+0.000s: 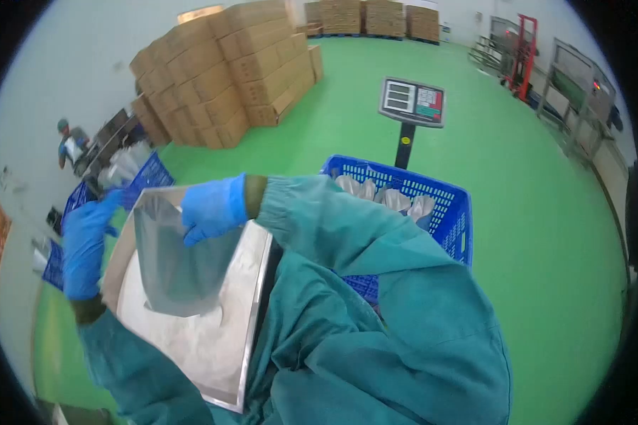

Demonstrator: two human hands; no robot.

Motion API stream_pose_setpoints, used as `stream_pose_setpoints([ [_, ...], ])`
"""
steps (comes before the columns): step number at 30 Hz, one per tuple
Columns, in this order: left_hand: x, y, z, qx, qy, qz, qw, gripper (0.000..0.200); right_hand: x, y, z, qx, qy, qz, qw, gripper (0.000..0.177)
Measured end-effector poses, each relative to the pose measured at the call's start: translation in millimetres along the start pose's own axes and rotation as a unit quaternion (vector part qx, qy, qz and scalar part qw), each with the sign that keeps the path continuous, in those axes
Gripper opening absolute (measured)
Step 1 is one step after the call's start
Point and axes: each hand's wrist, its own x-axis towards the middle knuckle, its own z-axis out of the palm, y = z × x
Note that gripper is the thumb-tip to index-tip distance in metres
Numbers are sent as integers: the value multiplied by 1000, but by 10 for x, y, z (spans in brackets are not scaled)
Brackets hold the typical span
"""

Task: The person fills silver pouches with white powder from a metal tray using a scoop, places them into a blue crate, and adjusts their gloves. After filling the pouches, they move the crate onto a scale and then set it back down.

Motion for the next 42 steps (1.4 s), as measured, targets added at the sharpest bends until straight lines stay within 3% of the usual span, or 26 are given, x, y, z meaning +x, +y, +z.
stream_pose_setpoints([
  [1,0,-38,-125,22,109,223,968,28,-185,-87,-289,-9,-22,51,998,35],
  [2,-38,-69,-218,18,108,232,967,28,-382,-177,-573,-16,-47,100,994,35],
  [4,-129,-159,-243,-75,151,-116,979,32,-792,-535,-1121,-11,-37,257,966,33],
  [5,-201,-213,-70,-83,142,-122,979,32,-1012,-610,-1191,-24,-14,277,960,34],
  [7,-301,-225,388,-85,-85,-214,969,40,-1388,-581,-1279,-45,6,312,949,34],
  [11,-490,-267,1291,-157,-189,-211,946,47,-2297,-121,-1050,-135,-77,462,873,34],
  [13,-500,-238,1396,-124,-171,-248,946,50,-2756,-68,-1185,-146,-102,533,827,34],
  [14,-476,-337,1539,-80,-159,-243,953,36,-3021,-16,-1180,-138,-96,593,787,34],
  [15,-427,-449,1582,-84,-164,-245,952,36,-3295,31,-1208,-146,-96,623,762,35],
  [17,-378,-838,1791,-69,-81,-310,945,35,-3955,261,-935,-134,-98,657,735,36],
  [18,-411,-1222,1912,-68,-62,-213,973,23,-4248,377,-784,-107,-82,713,688,37],
  [19,-375,-1214,2018,-84,-53,-252,962,30,-4567,517,-601,-82,-69,765,635,38],
  [22,-295,-1029,2149,-70,-71,-360,928,32,-5506,885,13,-118,-125,783,598,40],
  [23,-294,-1111,2208,-42,-82,-365,926,32,-6074,1068,417,-204,-121,733,638,38],
  [26,-235,-1138,2439,-7,-106,-376,921,32,-6933,1541,1488,-186,-139,801,551,43],
  [27,-194,-1113,2525,-6,-118,-369,922,33,-6958,1612,1712,-182,-147,796,558,43],
  [29,-141,-1111,2702,-3,-133,-365,921,33,-6898,1515,2091,-206,-66,790,574,44],
  [30,-91,-1133,2793,-9,-148,-347,926,32,-6827,1517,2089,-201,-71,788,578,44],
  [32,7,-1094,2994,-12,-184,-331,925,30,-6605,1376,1746,-65,52,830,552,51],
  [33,15,-1060,3127,-15,-192,-335,923,30,-6363,1203,1541,-65,44,833,548,51],
  [35,77,-992,3380,-45,-201,-285,936,30,-5862,926,1287,8,450,800,397,53],
  [36,103,-953,3549,-39,-212,-284,934,29,-6303,779,1527,105,448,832,309,59],
  [37,105,-971,3752,-7,-217,-211,953,27,-6776,631,1834,200,439,849,214,65],
  [39,251,-725,4173,-53,-245,-164,954,28,-6697,493,2164,366,448,813,65,67],
  [40,292,-668,4431,-61,-260,-104,958,38,-6746,515,2313,366,444,816,63,67],
  [42,389,-582,4905,-20,-302,-49,952,56,-6838,693,2575,400,452,795,-57,71],
])
